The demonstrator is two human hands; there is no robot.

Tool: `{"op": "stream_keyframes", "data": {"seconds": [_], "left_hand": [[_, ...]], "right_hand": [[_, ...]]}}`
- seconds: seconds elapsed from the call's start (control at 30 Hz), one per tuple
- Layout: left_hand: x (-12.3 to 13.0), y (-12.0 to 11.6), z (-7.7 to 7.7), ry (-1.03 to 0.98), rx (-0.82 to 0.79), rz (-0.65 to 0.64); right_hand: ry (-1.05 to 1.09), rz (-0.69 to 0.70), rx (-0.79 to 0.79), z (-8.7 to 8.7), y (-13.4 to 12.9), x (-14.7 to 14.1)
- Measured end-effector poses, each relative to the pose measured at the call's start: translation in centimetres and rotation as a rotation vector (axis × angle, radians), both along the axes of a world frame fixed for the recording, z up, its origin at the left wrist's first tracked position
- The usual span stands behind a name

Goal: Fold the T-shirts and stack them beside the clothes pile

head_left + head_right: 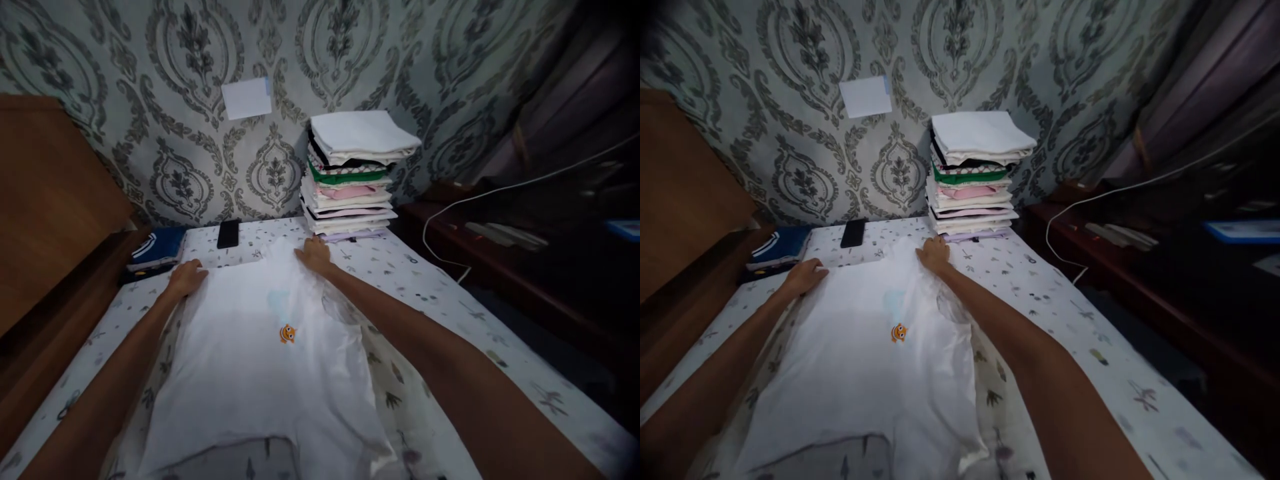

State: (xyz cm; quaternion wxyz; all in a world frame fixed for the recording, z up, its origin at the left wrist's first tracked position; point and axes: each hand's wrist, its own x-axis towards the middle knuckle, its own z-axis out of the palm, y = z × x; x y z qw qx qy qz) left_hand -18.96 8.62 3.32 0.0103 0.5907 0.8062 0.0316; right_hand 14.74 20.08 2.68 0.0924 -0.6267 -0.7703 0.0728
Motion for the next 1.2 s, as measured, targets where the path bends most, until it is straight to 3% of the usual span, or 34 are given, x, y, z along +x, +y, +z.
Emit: {"op": "stream_keyframes", "data": {"seconds": [0.3,0.6,0.73,0.77,0.87,0.9,0.97,1.03,1.2], "left_hand": [[0.6,-1.6,0.4,0.097,0.082,-0.054],[0.7,-1.3,0.7,0.147,0.045,-0.009],[3.0,-1.9,0.3,0.17,0.214,-0.083],[4.0,-2.2,-0.2,0.135,0.26,-0.143],[7.4,-3.7,-2.5,-0.035,0.292,-0.388],[8.1,-4.2,-3.4,-0.06,0.263,-0.451],[8.4,-5.2,-4.9,-0.044,0.184,-0.491],[7.2,-6.0,-5.6,0.009,0.121,-0.435],[1.6,-7.6,-4.6,0.078,0.045,-0.241]], "right_hand": [[-0.051,0.224,0.07,-1.0,3.1,-2.5],[-0.065,0.192,0.157,0.5,4.4,-2.0],[0.002,0.202,0.172,0.3,0.8,-2.9],[0.053,0.274,0.172,0.0,-0.8,-3.2],[0.162,0.706,0.126,-1.8,-5.4,-3.3],[0.162,0.753,0.103,-2.4,-6.4,-2.8],[0.117,0.691,0.048,-3.4,-7.2,-0.9],[0.039,0.54,0.006,-3.8,-6.5,2.1],[-0.065,0.392,-0.001,-2.9,-3.7,8.2]]}}
